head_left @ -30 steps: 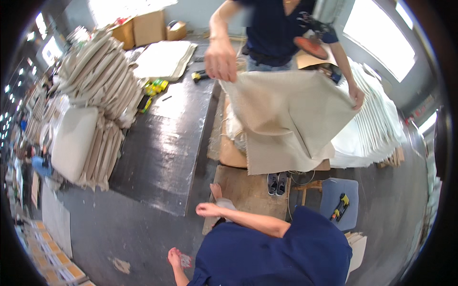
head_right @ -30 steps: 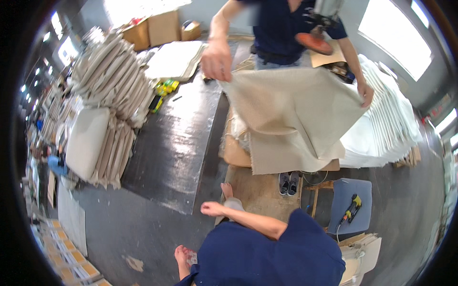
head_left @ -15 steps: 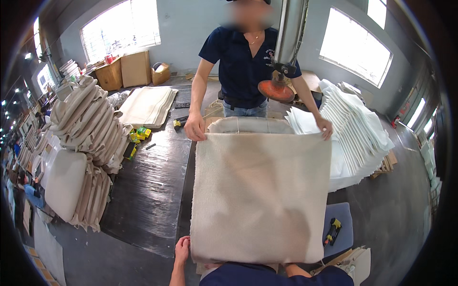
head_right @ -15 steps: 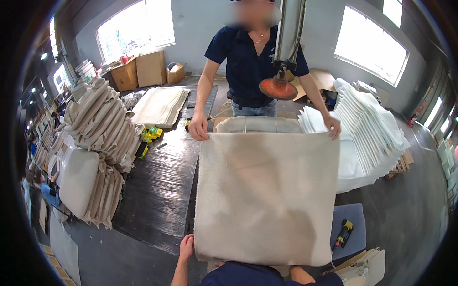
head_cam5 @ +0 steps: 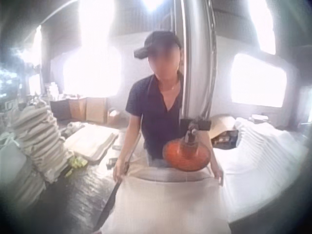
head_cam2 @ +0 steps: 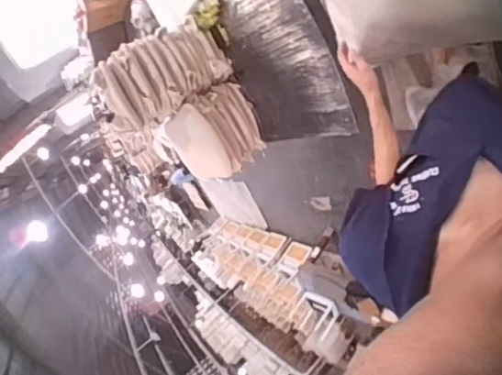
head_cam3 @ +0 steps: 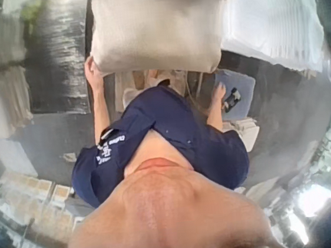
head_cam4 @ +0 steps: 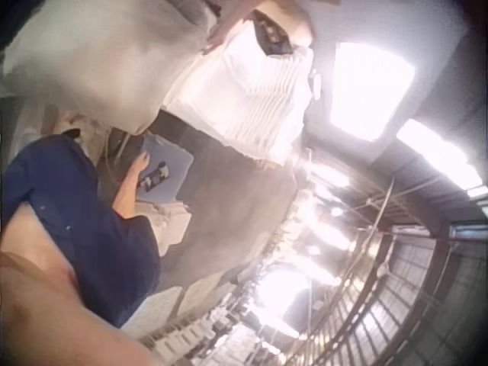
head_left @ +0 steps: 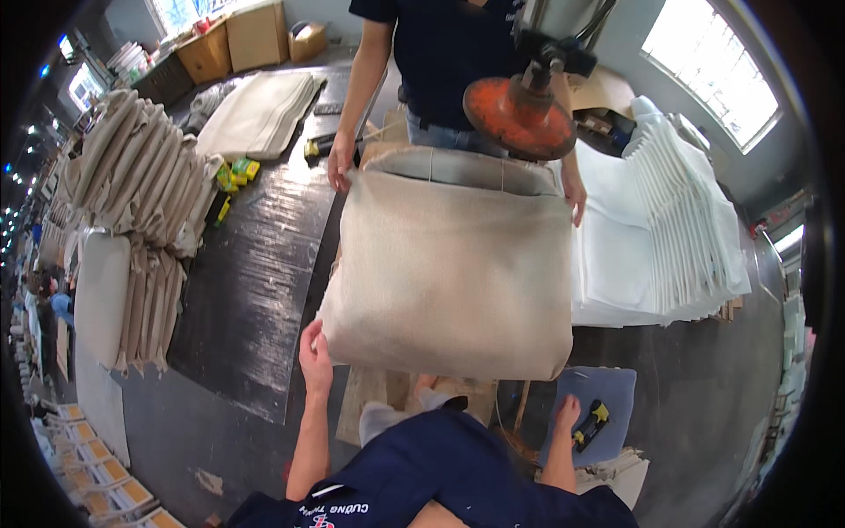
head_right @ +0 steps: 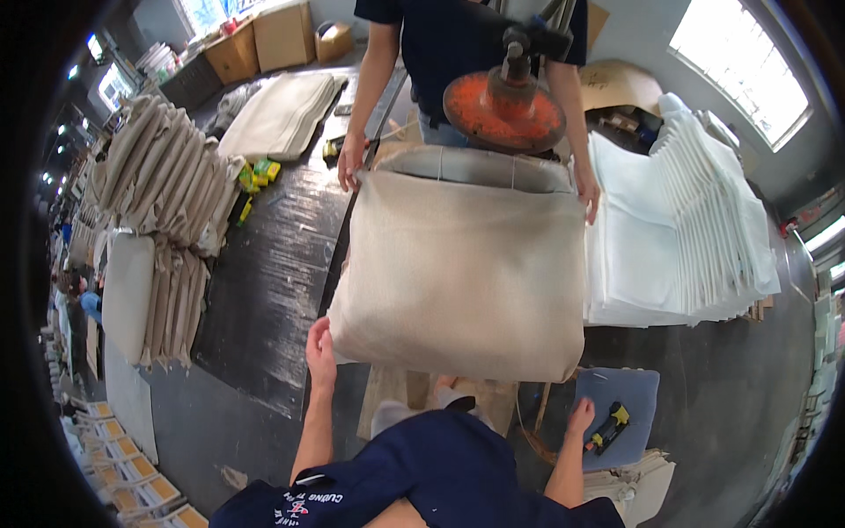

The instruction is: The person staples fabric onto cushion frames using a pneumatic staple gun. They repeatedly pull fabric taut, staple edges, and stack finished cushions. A coworker assists by placing new fabric and frames on the workbench.

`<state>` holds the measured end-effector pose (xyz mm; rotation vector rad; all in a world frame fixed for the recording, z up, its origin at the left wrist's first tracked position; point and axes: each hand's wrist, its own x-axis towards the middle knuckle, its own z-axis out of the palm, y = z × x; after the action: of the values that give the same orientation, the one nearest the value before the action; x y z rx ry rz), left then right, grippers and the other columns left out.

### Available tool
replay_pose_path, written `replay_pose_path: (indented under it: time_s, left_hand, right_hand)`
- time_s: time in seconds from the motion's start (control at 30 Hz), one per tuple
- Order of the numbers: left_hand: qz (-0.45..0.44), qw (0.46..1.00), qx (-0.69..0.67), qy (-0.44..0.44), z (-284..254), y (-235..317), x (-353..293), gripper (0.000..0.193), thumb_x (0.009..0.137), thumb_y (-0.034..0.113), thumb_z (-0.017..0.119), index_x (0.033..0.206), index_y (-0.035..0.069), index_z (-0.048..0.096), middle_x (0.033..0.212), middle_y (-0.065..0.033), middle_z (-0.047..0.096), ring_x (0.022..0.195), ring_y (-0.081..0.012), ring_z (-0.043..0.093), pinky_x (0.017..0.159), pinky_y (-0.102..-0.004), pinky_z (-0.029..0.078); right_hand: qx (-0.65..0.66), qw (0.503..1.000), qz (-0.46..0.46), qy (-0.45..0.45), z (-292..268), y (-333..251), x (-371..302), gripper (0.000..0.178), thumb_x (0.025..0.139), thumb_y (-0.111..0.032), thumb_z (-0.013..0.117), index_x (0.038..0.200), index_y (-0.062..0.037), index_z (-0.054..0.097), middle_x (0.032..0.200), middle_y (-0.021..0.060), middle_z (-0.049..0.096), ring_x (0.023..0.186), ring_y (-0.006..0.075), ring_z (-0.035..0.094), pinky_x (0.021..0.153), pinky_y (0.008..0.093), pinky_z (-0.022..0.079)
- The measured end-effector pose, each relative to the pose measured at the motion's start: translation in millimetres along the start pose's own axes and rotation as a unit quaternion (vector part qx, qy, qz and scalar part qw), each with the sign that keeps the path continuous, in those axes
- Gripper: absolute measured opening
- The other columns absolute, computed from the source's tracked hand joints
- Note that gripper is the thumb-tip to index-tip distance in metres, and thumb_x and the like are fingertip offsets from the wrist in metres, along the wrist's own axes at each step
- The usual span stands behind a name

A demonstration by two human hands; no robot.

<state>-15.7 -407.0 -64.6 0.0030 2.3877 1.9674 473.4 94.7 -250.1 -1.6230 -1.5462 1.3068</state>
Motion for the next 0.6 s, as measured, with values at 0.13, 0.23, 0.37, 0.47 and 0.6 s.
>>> replay_pose_path:
  time_s: [0.13, 0.23, 0.37, 0.47, 0.6]
  left_hand:
    - [0.008, 0.995, 0.097, 0.019, 6, 3, 9, 0.038, 0.108, 0.012, 0.056, 0.145, 0.004, 0.062, 0.143, -0.0122, 0.065, 0.130, -0.0242, 0.062, 0.102, -0.0373, 0.052]
    - [-0.002, 0.992, 0.112, 0.050, 3, 11, 11, 0.039, 0.108, 0.012, 0.056, 0.145, 0.005, 0.062, 0.144, -0.0122, 0.065, 0.127, -0.0230, 0.063, 0.097, -0.0344, 0.052]
    - [-0.009, 0.991, 0.103, 0.082, 3, 12, 24, 0.038, 0.109, 0.015, 0.056, 0.144, 0.004, 0.063, 0.142, -0.0127, 0.066, 0.121, -0.0217, 0.064, 0.092, -0.0331, 0.051]
    - [-0.022, 0.990, 0.109, 0.090, 2, 11, 31, 0.037, 0.110, 0.016, 0.056, 0.144, 0.004, 0.063, 0.141, -0.0110, 0.066, 0.126, -0.0212, 0.062, 0.099, -0.0342, 0.049]
    - [-0.008, 0.990, 0.110, 0.088, 6, 25, 40, 0.036, 0.111, 0.016, 0.055, 0.144, 0.005, 0.063, 0.143, -0.0099, 0.066, 0.131, -0.0214, 0.061, 0.104, -0.0358, 0.049]
  right_hand:
    - [0.030, 1.000, -0.003, -0.006, 30, -98, 64, 0.031, 0.110, -0.042, 0.061, 0.120, -0.0155, 0.072, 0.112, -0.0029, 0.073, 0.098, 0.0130, 0.068, 0.069, 0.0297, 0.050]
    - [0.016, 0.998, -0.031, -0.055, 49, -166, 81, 0.033, 0.112, -0.042, 0.059, 0.126, -0.0152, 0.071, 0.126, -0.0021, 0.074, 0.110, 0.0151, 0.070, 0.082, 0.0323, 0.052]
    - [0.038, 0.996, -0.017, -0.077, 69, -214, 82, 0.036, 0.113, -0.043, 0.056, 0.129, -0.0143, 0.071, 0.128, 0.0007, 0.074, 0.113, 0.0161, 0.070, 0.087, 0.0346, 0.053]
    - [0.045, 0.995, -0.013, -0.089, 79, -227, 76, 0.036, 0.113, -0.043, 0.056, 0.129, -0.0142, 0.071, 0.130, 0.0011, 0.073, 0.115, 0.0161, 0.070, 0.087, 0.0353, 0.053]
    - [0.046, 0.994, -0.010, -0.103, 89, -232, 60, 0.036, 0.114, -0.043, 0.055, 0.129, -0.0144, 0.070, 0.131, 0.0012, 0.073, 0.114, 0.0163, 0.070, 0.087, 0.0353, 0.053]
